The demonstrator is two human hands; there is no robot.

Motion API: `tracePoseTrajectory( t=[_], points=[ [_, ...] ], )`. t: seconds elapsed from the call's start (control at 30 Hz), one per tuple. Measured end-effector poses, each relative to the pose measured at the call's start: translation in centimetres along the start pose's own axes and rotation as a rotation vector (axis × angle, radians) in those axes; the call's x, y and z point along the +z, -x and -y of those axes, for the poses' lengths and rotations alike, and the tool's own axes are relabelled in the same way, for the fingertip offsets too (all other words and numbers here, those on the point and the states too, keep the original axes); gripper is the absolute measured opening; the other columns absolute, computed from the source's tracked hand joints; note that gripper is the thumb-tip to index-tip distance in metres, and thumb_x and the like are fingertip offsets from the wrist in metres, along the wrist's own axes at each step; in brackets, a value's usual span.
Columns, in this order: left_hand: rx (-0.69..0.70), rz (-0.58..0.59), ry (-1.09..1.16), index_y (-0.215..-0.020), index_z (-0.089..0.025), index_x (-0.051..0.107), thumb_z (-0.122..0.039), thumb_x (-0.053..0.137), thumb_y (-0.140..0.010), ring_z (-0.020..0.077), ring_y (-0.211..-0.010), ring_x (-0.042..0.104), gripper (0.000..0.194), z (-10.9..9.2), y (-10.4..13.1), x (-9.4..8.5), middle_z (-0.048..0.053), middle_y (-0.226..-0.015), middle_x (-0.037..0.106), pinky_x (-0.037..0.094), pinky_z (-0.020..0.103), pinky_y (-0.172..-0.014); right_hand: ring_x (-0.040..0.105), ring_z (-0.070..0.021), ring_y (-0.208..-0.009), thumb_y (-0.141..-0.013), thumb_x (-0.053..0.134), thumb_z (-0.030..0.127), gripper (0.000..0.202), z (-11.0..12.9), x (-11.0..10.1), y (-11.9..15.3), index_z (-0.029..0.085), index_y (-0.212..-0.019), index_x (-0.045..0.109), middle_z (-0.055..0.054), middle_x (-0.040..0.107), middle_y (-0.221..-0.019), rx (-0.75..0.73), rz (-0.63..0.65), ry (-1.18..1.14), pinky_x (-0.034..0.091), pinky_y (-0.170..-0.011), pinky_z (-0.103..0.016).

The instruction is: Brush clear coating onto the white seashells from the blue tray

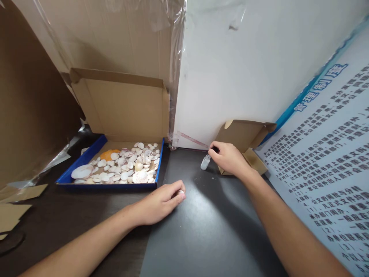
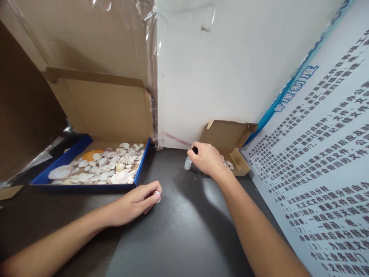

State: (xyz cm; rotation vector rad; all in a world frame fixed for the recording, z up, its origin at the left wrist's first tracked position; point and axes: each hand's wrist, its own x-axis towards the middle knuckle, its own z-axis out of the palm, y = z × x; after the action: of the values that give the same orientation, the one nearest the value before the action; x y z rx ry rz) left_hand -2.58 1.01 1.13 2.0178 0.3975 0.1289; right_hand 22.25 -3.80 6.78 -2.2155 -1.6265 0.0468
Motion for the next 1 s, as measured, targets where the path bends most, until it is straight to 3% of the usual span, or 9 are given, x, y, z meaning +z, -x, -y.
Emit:
tracePoseTrajectory(
  t=[1.0],
  points=[
    [-0.010,0.002,-0.051,-0.084,-0.020,0.042,-0.036,0.040,-0.095,0.0113,-0.062,0.038,0.019,-0.09,-0.10,0.13,-0.005,-0.067,0.043,0.030,0.024,-0.059,0.057,-0.0179,-0.072,-0.087,0.044,0.029,0.022,0.23,0.00,0.18,0.020,-0.085,0.064,-0.005,0.070,-0.085,-0.002,0.077,0.167,0.026,-0.057,-0.025]
  ],
)
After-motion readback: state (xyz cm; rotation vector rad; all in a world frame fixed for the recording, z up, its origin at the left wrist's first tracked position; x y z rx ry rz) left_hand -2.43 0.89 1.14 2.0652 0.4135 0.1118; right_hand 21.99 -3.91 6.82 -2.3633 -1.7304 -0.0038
